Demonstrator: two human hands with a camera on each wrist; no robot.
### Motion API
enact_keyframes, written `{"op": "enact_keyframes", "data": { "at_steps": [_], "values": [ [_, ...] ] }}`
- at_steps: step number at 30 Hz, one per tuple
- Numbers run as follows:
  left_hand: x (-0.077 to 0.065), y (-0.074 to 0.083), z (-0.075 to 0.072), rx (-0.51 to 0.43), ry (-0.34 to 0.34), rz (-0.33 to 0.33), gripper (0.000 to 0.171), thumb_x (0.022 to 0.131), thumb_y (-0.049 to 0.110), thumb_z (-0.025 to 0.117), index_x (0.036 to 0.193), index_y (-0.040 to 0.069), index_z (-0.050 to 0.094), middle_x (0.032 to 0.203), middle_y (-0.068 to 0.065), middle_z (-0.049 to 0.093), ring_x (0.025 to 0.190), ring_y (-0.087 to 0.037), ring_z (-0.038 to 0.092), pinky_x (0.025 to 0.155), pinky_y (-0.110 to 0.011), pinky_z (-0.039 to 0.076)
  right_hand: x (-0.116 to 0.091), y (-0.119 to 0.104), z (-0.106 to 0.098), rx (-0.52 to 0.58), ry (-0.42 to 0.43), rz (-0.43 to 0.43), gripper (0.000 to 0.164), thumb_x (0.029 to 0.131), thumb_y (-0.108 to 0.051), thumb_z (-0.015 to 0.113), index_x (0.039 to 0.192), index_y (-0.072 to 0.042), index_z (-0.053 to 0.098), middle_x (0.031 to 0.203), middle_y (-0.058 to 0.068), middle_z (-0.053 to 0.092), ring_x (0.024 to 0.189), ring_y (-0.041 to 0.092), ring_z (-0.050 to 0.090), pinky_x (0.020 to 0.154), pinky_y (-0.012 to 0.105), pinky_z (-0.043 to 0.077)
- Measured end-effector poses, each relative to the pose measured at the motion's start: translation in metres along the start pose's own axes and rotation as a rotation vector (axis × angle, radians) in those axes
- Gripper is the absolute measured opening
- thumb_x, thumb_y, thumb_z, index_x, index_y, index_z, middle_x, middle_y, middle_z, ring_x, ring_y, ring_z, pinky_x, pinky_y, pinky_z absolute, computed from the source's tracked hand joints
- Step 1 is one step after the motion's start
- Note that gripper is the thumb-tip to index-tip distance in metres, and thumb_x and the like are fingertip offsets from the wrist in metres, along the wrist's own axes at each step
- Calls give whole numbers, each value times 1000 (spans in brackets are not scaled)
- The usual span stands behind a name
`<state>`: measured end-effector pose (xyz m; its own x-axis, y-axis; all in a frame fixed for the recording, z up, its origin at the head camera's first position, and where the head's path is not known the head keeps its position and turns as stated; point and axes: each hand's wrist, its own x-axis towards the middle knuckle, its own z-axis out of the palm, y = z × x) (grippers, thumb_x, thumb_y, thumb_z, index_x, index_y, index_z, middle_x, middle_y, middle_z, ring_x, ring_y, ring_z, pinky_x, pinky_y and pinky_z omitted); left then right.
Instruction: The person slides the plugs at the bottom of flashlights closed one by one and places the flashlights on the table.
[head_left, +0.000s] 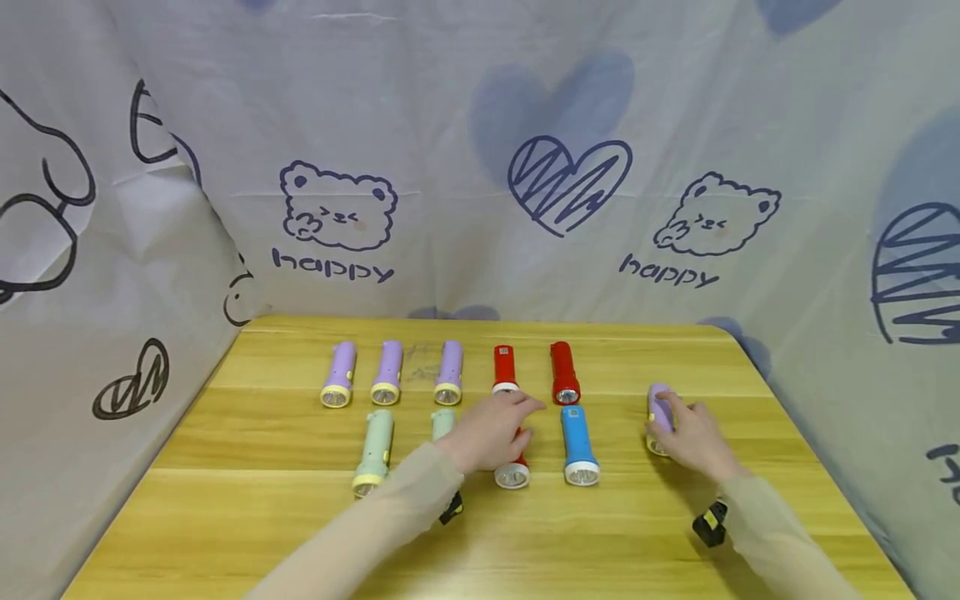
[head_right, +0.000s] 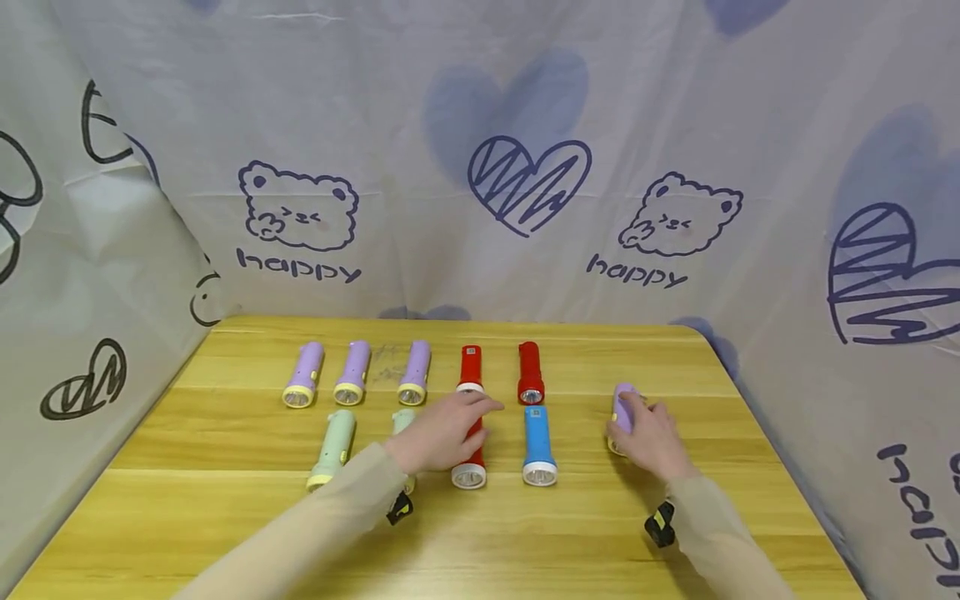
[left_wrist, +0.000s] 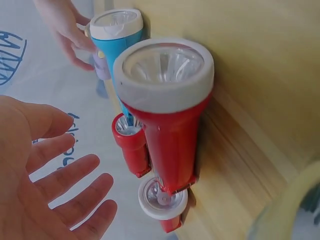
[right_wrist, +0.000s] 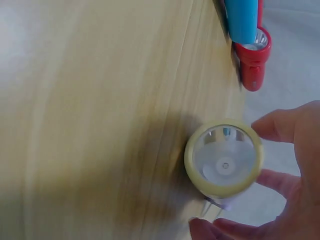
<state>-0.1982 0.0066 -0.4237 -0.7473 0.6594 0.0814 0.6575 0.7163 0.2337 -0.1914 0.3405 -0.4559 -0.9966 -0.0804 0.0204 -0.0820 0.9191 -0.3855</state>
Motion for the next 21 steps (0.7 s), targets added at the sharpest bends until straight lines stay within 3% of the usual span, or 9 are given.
{"op": "enact_keyframes", "data": {
  "at_steps": [4, 12, 15, 21],
  "values": [
    [1, 2, 2, -3, 3, 1, 41, 102, 24, 57, 142, 16, 57, 142, -4, 60, 131, -22, 58, 113, -36, 48, 7, 0, 4, 10, -61, 33, 64, 98, -37, 59, 147, 0, 42, 122, 38, 60, 104, 47, 53, 71, 48, 50],
    [1, 2, 2, -19, 6, -3, 41, 102, 24, 57, 142, 16, 56, 143, -4, 59, 132, -22, 57, 114, -37, 47, 18, -8, 13, -14, -100, 37, 52, 99, -35, 58, 136, 0, 52, 132, 39, 57, 117, 64, 47, 91, 69, 46],
    [0, 1, 3, -22, 15, 1, 41, 102, 24, 58, 142, 16, 57, 143, -5, 60, 131, -22, 58, 113, -37, 48, 19, -12, 16, -23, -98, 44, 43, 97, -35, 60, 126, -2, 58, 123, 38, 59, 113, 59, 49, 89, 67, 47],
    [-3, -1, 2, -34, 26, -1, 40, 102, 24, 58, 141, 15, 57, 142, -5, 60, 131, -22, 57, 113, -36, 47, 18, -21, 24, -6, -67, 2, 28, 95, -33, 65, 109, -8, 61, 104, 26, 66, 100, 44, 54, 77, 54, 49]
  ]
}}
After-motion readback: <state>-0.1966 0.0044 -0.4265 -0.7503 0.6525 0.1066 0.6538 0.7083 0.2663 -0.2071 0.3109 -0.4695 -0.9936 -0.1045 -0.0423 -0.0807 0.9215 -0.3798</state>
